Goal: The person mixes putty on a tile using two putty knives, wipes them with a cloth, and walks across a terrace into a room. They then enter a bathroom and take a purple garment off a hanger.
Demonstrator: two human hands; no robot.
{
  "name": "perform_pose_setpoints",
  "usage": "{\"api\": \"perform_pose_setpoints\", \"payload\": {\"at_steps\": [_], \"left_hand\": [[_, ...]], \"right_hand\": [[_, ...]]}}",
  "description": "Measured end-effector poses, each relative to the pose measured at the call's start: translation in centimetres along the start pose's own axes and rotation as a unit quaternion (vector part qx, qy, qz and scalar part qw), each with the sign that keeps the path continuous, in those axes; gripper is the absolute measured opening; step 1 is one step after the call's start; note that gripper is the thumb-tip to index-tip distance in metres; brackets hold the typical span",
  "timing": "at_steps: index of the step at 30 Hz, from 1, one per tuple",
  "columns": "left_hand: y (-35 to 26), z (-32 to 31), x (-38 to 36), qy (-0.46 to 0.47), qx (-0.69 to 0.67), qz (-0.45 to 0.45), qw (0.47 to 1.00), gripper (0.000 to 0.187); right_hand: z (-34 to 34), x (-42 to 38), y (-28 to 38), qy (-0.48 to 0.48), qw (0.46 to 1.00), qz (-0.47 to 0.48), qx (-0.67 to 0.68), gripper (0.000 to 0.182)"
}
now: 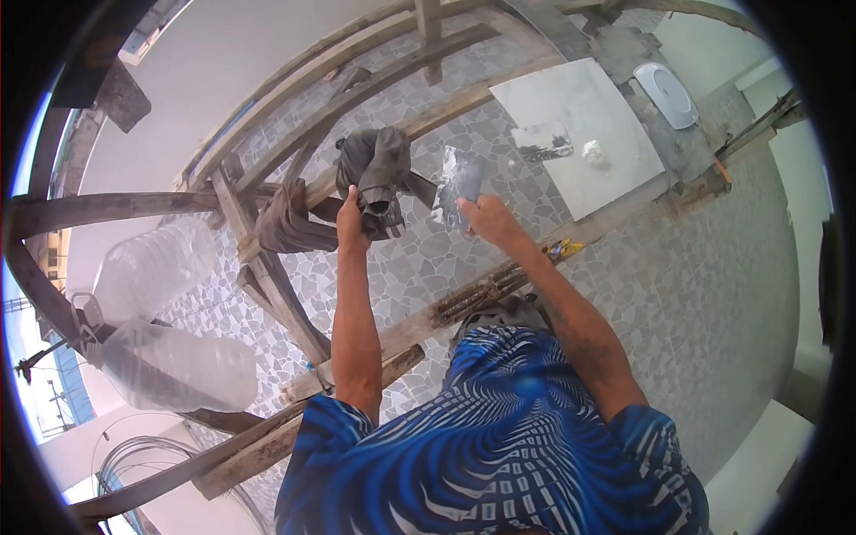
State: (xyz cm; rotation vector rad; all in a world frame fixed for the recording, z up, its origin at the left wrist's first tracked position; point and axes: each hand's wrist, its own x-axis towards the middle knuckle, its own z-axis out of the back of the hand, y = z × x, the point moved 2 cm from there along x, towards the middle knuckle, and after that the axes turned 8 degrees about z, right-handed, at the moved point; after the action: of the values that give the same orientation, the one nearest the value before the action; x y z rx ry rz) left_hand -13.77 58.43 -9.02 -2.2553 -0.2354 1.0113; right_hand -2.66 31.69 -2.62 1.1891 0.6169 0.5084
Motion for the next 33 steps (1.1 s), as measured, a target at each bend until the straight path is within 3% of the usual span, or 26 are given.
{"api": "perform_pose_setpoints", "payload": {"at_steps": [2, 4, 6, 7, 10, 11, 14, 15, 17, 19, 23, 26, 30, 33], "left_hand": [[-0.7, -1.3, -2.1, 0.021, 0.085, -0.109, 0.990, 0.039], [-1.7, -1.7, -2.3, -0.041, 0.248, -0.220, 0.943, 0.036], [-3.1, -1.3, -1.6, -0.185, 0.470, -0.311, 0.805, 0.041], [-3.8, -3.8, -3.6, -0.220, 0.405, -0.405, 0.789, 0.048], [-5.9, -4.0, -3.1, -0.146, 0.312, -0.352, 0.870, 0.048], [-6.2, -3.9, -2.9, -0.135, 0.339, -0.323, 0.874, 0.046], [-6.1, -4.1, -2.9, -0.050, 0.322, -0.155, 0.933, 0.036], [-6.3, -5.9, -5.0, -0.054, 0.334, -0.128, 0.932, 0.024], [-6.9, -4.7, -5.1, 0.034, 0.358, -0.089, 0.929, 0.019], [-7.7, -5.1, -6.6, 0.041, 0.456, -0.097, 0.884, 0.024], [-8.2, -3.4, -5.4, -0.106, 0.635, -0.345, 0.683, 0.028], [-8.1, -3.2, -5.8, -0.268, 0.655, -0.406, 0.579, 0.023], [-7.3, -1.7, -5.1, -0.346, 0.632, -0.400, 0.566, 0.020], [-6.6, -2.4, -5.4, -0.347, 0.608, -0.424, 0.574, 0.018]], "right_hand": [[-0.2, 0.0, -1.0, -0.006, 0.999, -0.016, 0.039, 0.047], [0.0, 0.4, -2.0, -0.013, 0.999, -0.010, 0.035, 0.046], [0.3, 0.4, -3.0, -0.019, 1.000, 0.010, -0.010, 0.045], [0.5, 0.1, -2.2, -0.009, 1.000, -0.008, 0.010, 0.045], [0.7, -0.2, -0.9, 0.013, 0.997, -0.042, 0.058, 0.045], [0.6, 0.0, -0.8, 0.012, 0.997, -0.040, 0.064, 0.045], [0.8, 0.2, -0.4, 0.007, 0.999, -0.006, 0.040, 0.045], [0.8, 0.3, -0.2, 0.005, 1.000, 0.011, 0.025, 0.045], [1.1, 0.4, -0.2, 0.002, 0.999, -0.018, 0.049, 0.045], [1.3, 0.3, -0.3, 0.001, 0.997, -0.031, 0.066, 0.045], [1.2, 0.2, -0.5, 0.006, 0.995, -0.028, 0.092, 0.045], [1.3, 0.5, -1.2, 0.021, 0.999, -0.023, 0.018, 0.044], [1.4, 0.8, -0.2, 0.022, 0.999, 0.020, -0.035, 0.040], [1.3, 1.1, 2.8, 0.056, 0.996, -0.027, 0.068, 0.037]]}}
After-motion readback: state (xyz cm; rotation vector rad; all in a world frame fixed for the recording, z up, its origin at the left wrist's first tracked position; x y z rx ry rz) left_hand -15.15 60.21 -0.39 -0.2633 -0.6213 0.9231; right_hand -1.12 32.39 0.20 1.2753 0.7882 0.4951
